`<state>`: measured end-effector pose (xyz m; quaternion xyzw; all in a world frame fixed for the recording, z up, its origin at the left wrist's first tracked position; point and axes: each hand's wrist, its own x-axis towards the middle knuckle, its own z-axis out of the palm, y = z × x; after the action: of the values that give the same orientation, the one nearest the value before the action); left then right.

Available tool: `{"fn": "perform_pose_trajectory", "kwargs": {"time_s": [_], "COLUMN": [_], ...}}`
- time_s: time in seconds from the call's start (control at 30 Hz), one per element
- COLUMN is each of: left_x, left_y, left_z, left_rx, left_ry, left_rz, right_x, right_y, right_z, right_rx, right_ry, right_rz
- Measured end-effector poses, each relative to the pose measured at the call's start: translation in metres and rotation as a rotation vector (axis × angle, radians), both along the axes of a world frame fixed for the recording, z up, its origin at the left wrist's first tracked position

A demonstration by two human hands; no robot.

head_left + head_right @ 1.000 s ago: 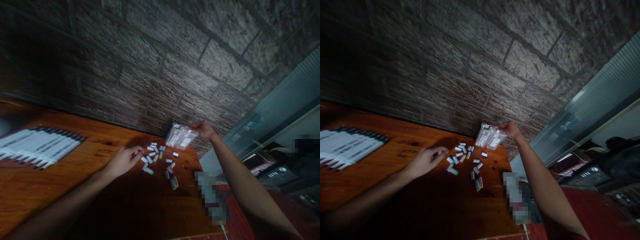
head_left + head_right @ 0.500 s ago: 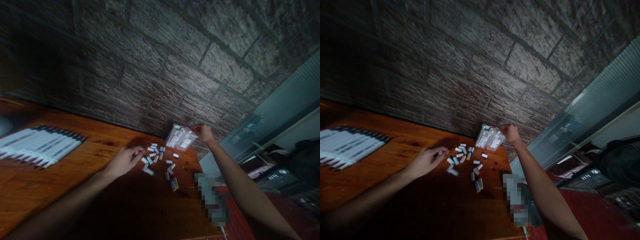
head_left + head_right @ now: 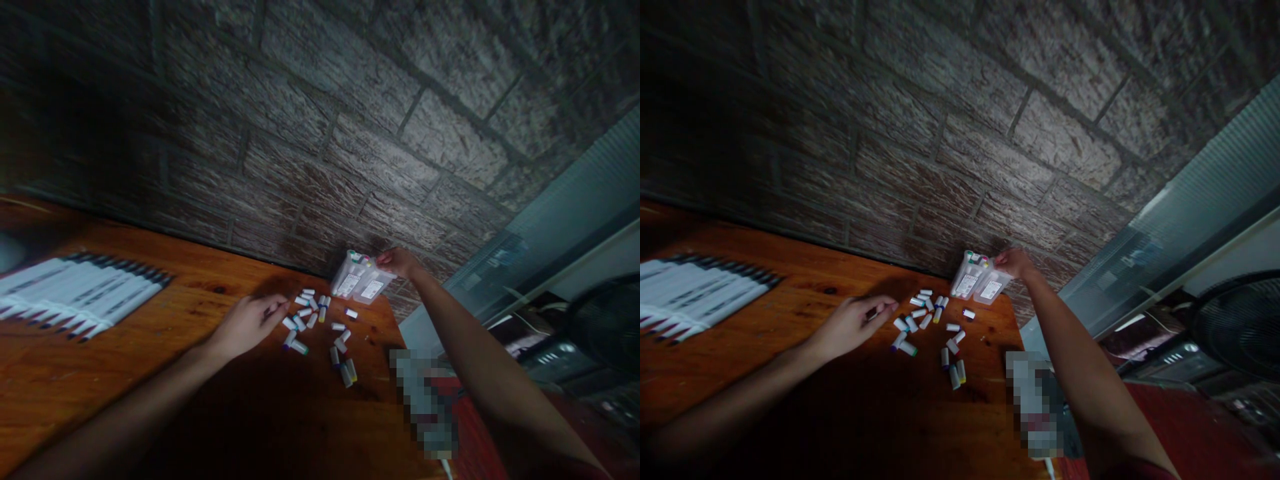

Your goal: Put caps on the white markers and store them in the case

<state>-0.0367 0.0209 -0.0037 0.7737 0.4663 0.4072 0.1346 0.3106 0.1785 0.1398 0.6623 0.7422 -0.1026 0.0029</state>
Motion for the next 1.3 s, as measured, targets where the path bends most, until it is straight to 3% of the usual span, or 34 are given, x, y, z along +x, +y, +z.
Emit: {"fn": "perform_pose_trajectory", "kwargs": {"time_s": [0.27,0.4,0.57,0.63,0.7,0.8,0.9,0.97,1.07,1.2,1.3], "left_x": [-0.001,-0.002,0.0,0.003,0.009,0.019,0.026,0.025,0.018,0.011,0.013], "left_y": [0.0,0.0,0.0,-0.002,-0.006,-0.012,-0.014,-0.013,-0.009,-0.008,-0.011], "left_z": [-0.001,-0.001,-0.001,0.0,0.002,0.004,0.003,-0.001,-0.006,-0.005,-0.003], "left_rx": [0.005,0.011,0.014,0.049,0.135,0.284,0.342,0.301,0.21,0.183,0.175], "left_ry": [0.016,0.006,-0.008,-0.033,-0.071,-0.051,0.069,0.151,0.2,0.149,0.126], "left_rz": [0.009,0.009,0.008,0.026,0.061,0.1,0.071,0.024,-0.021,-0.035,-0.063], "right_x": [-0.021,-0.024,0.001,0.006,-0.002,-0.039,-0.084,-0.104,-0.108,-0.093,-0.085], "right_y": [0.002,-0.007,-0.057,-0.089,-0.121,-0.153,-0.16,-0.156,-0.146,-0.141,-0.142], "right_z": [0.004,0.024,0.076,0.082,0.069,0.019,-0.036,-0.062,-0.081,-0.09,-0.097], "right_rx": [-0.057,0.006,0.308,0.426,0.476,0.278,0.088,-0.013,-0.061,-0.035,0.025], "right_ry": [-0.096,-0.064,-0.009,0.045,0.376,0.797,1.068,1.196,1.32,1.413,1.495], "right_rz": [-0.024,-0.033,-0.064,-0.074,0.061,0.192,0.231,0.204,0.175,0.179,0.094]}}
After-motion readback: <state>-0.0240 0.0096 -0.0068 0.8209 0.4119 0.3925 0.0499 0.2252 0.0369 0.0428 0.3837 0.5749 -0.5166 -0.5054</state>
